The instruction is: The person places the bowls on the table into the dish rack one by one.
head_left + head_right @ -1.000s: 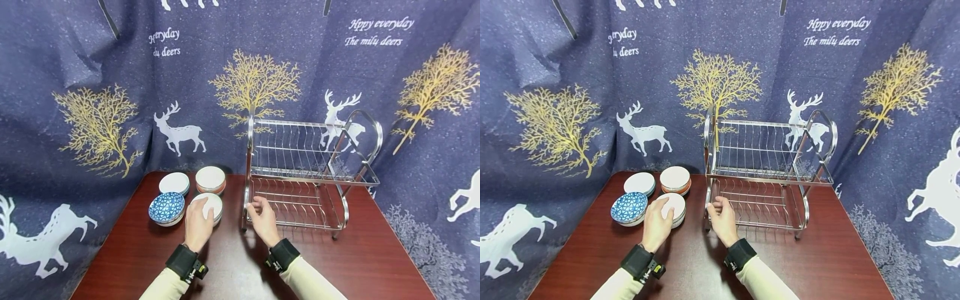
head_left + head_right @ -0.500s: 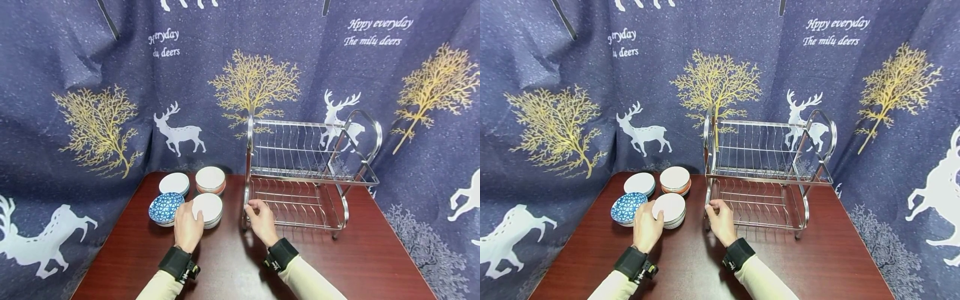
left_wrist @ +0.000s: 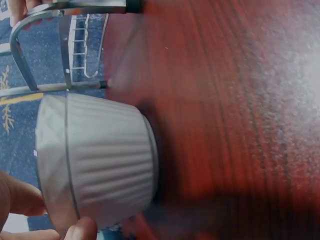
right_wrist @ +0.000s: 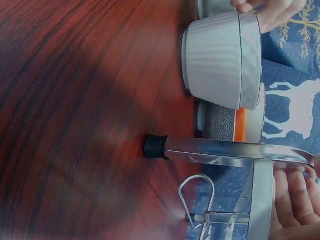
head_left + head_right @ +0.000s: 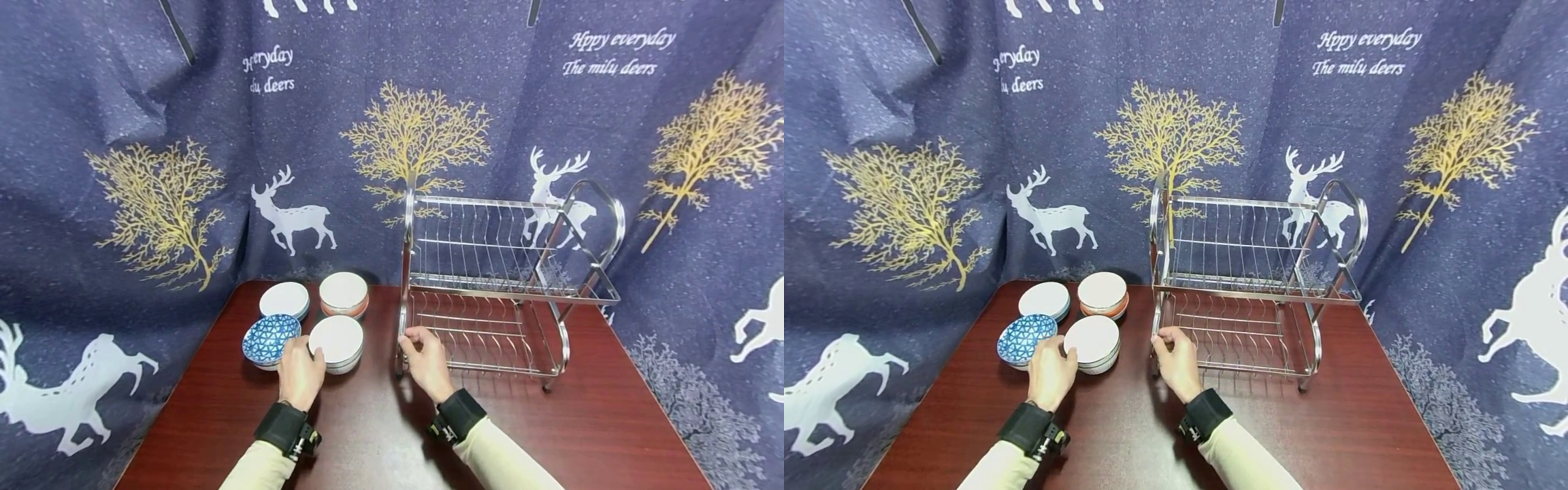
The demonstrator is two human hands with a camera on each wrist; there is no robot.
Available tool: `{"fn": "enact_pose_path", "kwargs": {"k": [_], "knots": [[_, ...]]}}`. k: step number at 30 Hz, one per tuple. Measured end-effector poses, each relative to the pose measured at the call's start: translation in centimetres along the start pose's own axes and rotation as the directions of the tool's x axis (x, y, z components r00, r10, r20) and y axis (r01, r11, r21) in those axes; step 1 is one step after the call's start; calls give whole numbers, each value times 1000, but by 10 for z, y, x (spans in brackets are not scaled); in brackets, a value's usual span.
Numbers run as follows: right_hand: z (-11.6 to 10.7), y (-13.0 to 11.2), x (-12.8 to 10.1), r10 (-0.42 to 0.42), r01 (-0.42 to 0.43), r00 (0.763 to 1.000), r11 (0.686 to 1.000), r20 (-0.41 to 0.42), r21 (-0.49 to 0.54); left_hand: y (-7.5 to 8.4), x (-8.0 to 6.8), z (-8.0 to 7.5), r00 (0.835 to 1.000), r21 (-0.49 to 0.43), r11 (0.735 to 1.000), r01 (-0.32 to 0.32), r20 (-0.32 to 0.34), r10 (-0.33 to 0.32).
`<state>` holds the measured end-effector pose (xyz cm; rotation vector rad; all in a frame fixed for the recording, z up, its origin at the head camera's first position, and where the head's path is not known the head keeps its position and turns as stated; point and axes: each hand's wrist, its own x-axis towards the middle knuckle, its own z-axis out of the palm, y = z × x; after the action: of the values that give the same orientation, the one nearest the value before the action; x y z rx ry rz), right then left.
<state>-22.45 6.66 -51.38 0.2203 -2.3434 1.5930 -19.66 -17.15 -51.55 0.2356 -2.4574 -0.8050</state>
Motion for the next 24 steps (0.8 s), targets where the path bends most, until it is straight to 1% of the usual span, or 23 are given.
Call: {"fn": "enact_pose_path", "kwargs": {"k": [4, 8, 14, 20, 24], "knots": [[0, 1, 0, -1, 1, 1000, 1000, 5, -2, -6, 2, 2, 999, 15, 999, 44, 31, -45], [0, 1, 0, -7, 7, 1000, 1000, 3, 5, -9, 5, 2, 996, 65, 996, 55, 60, -59], [1, 2, 0, -20, 20, 1000, 1000, -3, 6, -9, 12, 2, 990, 127, 990, 56, 119, -71], [2, 3, 0, -28, 28, 1000, 1000, -9, -3, -11, 18, 4, 987, 141, 989, 43, 145, -64], [2, 4, 0, -35, 35, 999, 999, -9, -4, -13, 21, 8, 982, 153, 987, 43, 176, -70]]}}
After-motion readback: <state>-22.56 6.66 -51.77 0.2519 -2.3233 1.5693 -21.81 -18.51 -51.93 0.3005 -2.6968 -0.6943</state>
